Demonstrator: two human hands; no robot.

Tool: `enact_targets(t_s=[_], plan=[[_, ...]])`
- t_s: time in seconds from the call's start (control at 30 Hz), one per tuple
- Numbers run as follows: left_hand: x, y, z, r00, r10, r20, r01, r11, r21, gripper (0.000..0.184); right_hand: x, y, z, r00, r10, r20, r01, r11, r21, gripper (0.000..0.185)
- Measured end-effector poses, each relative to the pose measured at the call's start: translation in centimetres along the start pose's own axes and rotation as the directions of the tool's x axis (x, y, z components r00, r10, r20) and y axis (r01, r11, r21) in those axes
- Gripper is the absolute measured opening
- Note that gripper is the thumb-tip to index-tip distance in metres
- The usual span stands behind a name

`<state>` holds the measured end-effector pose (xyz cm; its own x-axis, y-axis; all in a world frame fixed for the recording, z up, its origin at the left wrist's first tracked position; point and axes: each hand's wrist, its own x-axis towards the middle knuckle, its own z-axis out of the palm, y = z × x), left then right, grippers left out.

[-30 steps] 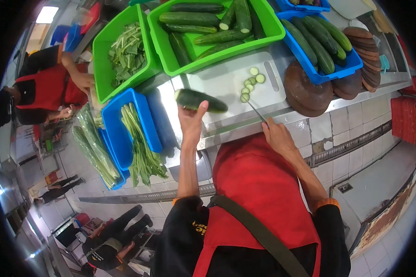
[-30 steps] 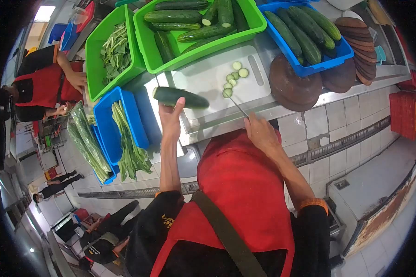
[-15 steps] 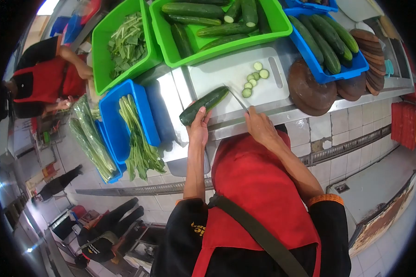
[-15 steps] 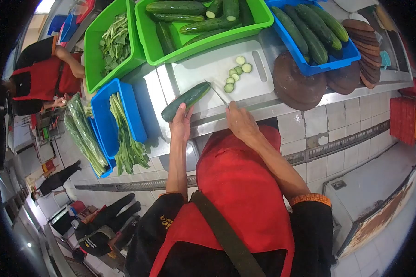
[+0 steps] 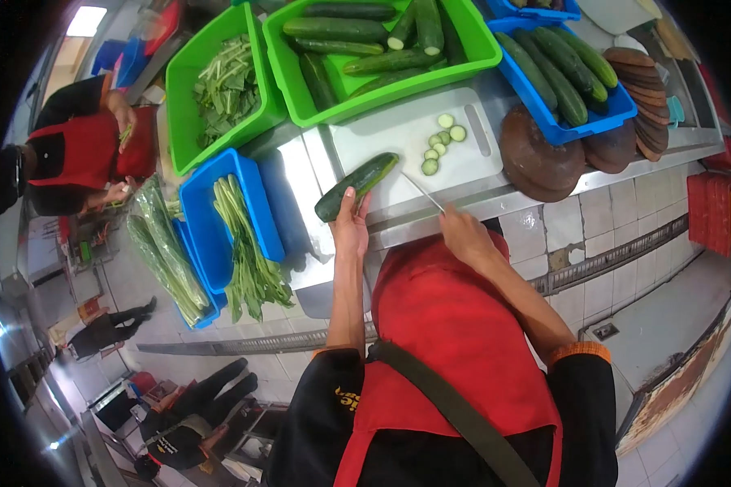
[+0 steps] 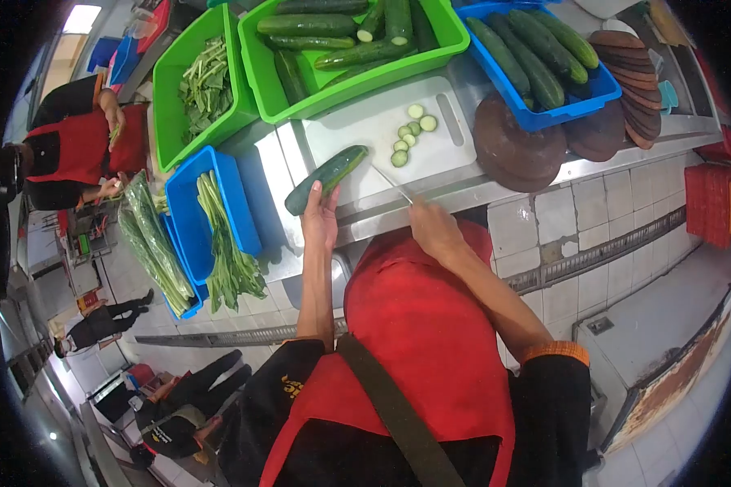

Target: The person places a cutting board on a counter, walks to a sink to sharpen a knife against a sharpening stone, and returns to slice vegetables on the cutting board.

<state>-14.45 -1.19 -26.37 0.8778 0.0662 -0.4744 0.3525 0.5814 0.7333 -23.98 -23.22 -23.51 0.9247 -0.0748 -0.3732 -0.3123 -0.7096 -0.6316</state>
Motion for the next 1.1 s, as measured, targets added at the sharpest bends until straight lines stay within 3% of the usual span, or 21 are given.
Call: enact_targets(t_s=[0.1, 0.23, 0.3, 0.33, 0.37, 0.43, 0.5, 0.6, 0.63, 0.67, 0.7, 0.73, 0.8, 0.83, 0.9, 1.0, 1.03, 1.1], plan=[[0.8, 1.9, 1.0, 0.995, -0.018, 0.095, 0.014, 0.999, 0.037, 0.043, -0.7, 0.6, -0.7, 1.0, -0.003, -0.026, 0.003, 1.0, -0.017, 0.029], [1.5, 8.1, 10.2, 0.936, 0.295, 0.193, -0.342, 0.895, 0.286, 0.053, 0.1, 1.2, -0.7, 0.999, -0.011, 0.049, 0.007, 0.997, 0.076, 0.035], [2.8, 11.4, 15.5, 0.884, 0.374, 0.28, -0.463, 0.785, 0.412, 0.04, 0.2, 0.6, -1.6, 0.998, -0.029, 0.062, 0.023, 0.994, 0.103, 0.036], [3.7, 13.4, 17.8, 0.848, 0.359, 0.39, -0.528, 0.638, 0.56, 0.041, 0.5, 0.7, -1.4, 0.998, -0.005, 0.066, -0.003, 0.993, 0.114, 0.037], [5.3, 13.9, 20.2, 0.762, 0.426, 0.488, -0.641, 0.602, 0.476, 0.038, 0.5, 0.8, -1.3, 0.997, 0.022, 0.075, -0.031, 0.992, 0.126, 0.039], [7.6, 15.1, 24.4, 0.713, 0.337, 0.615, -0.69, 0.495, 0.529, 0.049, 0.4, 0.9, -1.9, 0.999, 0.007, 0.042, -0.013, 0.991, 0.133, 0.04], [8.3, 16.1, 28.5, 0.748, 0.188, 0.636, -0.659, 0.325, 0.679, 0.054, 0.7, 1.4, -2.4, 1.0, -0.008, 0.012, 0.006, 0.99, 0.14, 0.041], [11.0, 14.3, 31.5, 0.803, 0.197, 0.563, -0.595, 0.33, 0.733, 0.062, 0.6, 2.4, -2.4, 0.999, 0.006, -0.05, 0.004, 0.978, 0.208, 0.041], [12.2, 13.6, 31.4, 0.828, 0.155, 0.539, -0.53, 0.532, 0.66, 0.065, 0.4, 2.6, -2.6, 0.998, 0.033, -0.05, -0.021, 0.976, 0.215, 0.041], [15.7, 12.4, 29.9, 0.828, 0.154, 0.54, -0.53, 0.533, 0.66, 0.065, 0.2, 2.8, -2.8, 0.997, 0.06, -0.053, -0.047, 0.973, 0.224, 0.041], [20.6, 10.9, 27.5, 0.734, 0.112, 0.67, -0.677, 0.195, 0.709, 0.064, 0.0, 2.9, -3.0, 0.996, 0.062, -0.059, -0.047, 0.973, 0.226, 0.041], [23.9, 9.5, 26.2, 0.637, 0.017, 0.771, -0.759, -0.162, 0.631, 0.065, -0.3, 3.1, -3.2, 0.996, 0.049, -0.08, -0.027, 0.967, 0.253, 0.041], [24.1, 6.5, 23.6, 0.815, 0.034, 0.579, -0.566, -0.171, 0.807, 0.062, -0.5, 3.5, -3.3, 0.994, 0.042, -0.098, -0.013, 0.959, 0.283, 0.04], [23.8, 5.5, 22.2, 0.815, 0.029, 0.578, -0.566, -0.173, 0.806, 0.062, -0.5, 3.7, -3.2, 0.99, 0.031, -0.138, 0.006, 0.966, 0.257, 0.04], [23.0, 3.9, 19.6, 0.821, -0.087, 0.564, -0.545, -0.41, 0.731, 0.064, -0.7, 3.7, -3.0, 0.986, 0.025, -0.164, 0.015, 0.973, 0.232, 0.04], [20.9, 6.1, 21.3, 0.871, -0.194, 0.451, -0.491, -0.372, 0.788, 0.073, 0.3, 2.6, -3.2, 0.996, 0.002, -0.092, 0.018, 0.977, 0.213, 0.04], [19.7, 6.9, 22.2, 0.874, -0.174, 0.454, -0.481, -0.448, 0.753, 0.073, 0.5, 1.8, -2.8, 0.995, -0.04, -0.086, 0.055, 0.983, 0.173, 0.04], [19.0, 8.3, 23.7, 0.863, -0.203, 0.463, -0.502, -0.444, 0.742, 0.069, 1.7, 1.1, -2.5, 0.992, -0.085, -0.09, 0.096, 0.988, 0.125, 0.04]])
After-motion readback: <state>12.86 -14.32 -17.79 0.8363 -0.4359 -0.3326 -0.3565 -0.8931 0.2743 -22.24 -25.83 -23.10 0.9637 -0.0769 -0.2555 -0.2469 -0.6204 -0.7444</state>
